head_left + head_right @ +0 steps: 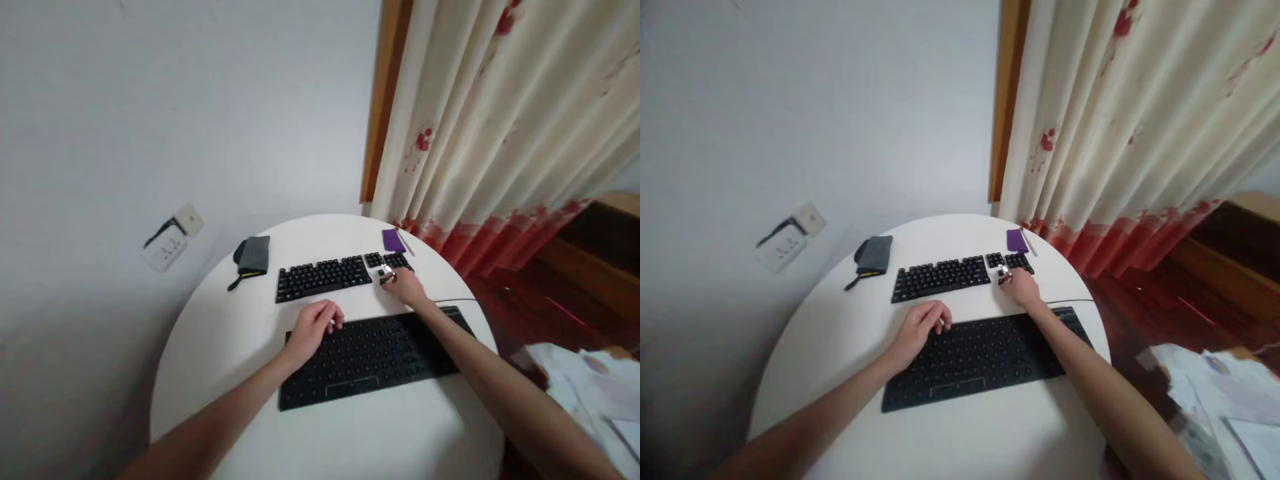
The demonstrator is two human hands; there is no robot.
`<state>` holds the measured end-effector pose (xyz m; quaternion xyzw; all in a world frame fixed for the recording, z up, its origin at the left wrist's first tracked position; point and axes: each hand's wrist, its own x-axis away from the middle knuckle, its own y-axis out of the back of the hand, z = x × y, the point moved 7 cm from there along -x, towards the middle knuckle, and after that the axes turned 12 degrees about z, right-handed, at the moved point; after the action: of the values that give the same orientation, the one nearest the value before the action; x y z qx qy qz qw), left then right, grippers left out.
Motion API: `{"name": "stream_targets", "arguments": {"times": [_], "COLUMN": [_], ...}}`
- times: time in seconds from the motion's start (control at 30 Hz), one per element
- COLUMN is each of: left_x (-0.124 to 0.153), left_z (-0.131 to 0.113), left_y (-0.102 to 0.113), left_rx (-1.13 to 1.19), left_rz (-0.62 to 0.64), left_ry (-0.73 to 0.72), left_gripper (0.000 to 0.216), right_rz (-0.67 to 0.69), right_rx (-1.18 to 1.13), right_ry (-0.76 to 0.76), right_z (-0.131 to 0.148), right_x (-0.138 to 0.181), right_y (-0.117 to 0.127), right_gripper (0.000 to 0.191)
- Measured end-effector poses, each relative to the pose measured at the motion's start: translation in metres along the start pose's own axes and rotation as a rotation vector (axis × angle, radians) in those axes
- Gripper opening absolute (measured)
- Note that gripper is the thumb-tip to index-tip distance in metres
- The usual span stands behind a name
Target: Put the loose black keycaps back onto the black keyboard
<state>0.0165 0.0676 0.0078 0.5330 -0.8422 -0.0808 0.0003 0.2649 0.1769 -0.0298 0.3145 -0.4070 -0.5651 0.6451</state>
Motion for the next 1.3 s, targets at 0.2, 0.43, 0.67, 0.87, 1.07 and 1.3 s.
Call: {"name": "stream_targets", "arguments": {"times": [0.2, 0.43, 0.67, 0.87, 1.07, 1.3], "left_x": [0.001, 0.001, 0.001, 0.001, 0.001, -0.001], "left_z": [0.002, 0.002, 0.004, 0.003, 0.005, 0.009], "left_y": [-0.001, -0.002, -0.001, -0.001, 0.000, -0.001], "left_rx": [-0.017, -0.042, -0.049, -0.051, -0.052, -0.103], "left_rz": [0.012, 0.030, 0.027, 0.029, 0.018, 0.041], "left_ry": [0.008, 0.004, 0.004, 0.010, 0.018, 0.022], "left_gripper": [0.038, 0.038, 0.037, 0.038, 0.037, 0.037], "right_rz": [-0.012, -0.027, -0.045, -0.058, -0.118, -0.339], "right_rx": [-0.014, -0.032, -0.060, -0.086, -0.154, -0.397], "right_ry": [-0.001, -0.011, 0.010, 0.029, 0.078, 0.252], "right_z": [-0.004, -0.005, -0.002, 0.000, 0.007, -0.010], "right_x": [-0.003, -0.006, -0.011, -0.008, 0.014, 0.113], "right_y": [-0.003, -0.007, -0.010, -0.009, 0.022, 0.075], "right_gripper": [0.023, 0.014, 0.012, 0.010, 0.024, 0.058]}}
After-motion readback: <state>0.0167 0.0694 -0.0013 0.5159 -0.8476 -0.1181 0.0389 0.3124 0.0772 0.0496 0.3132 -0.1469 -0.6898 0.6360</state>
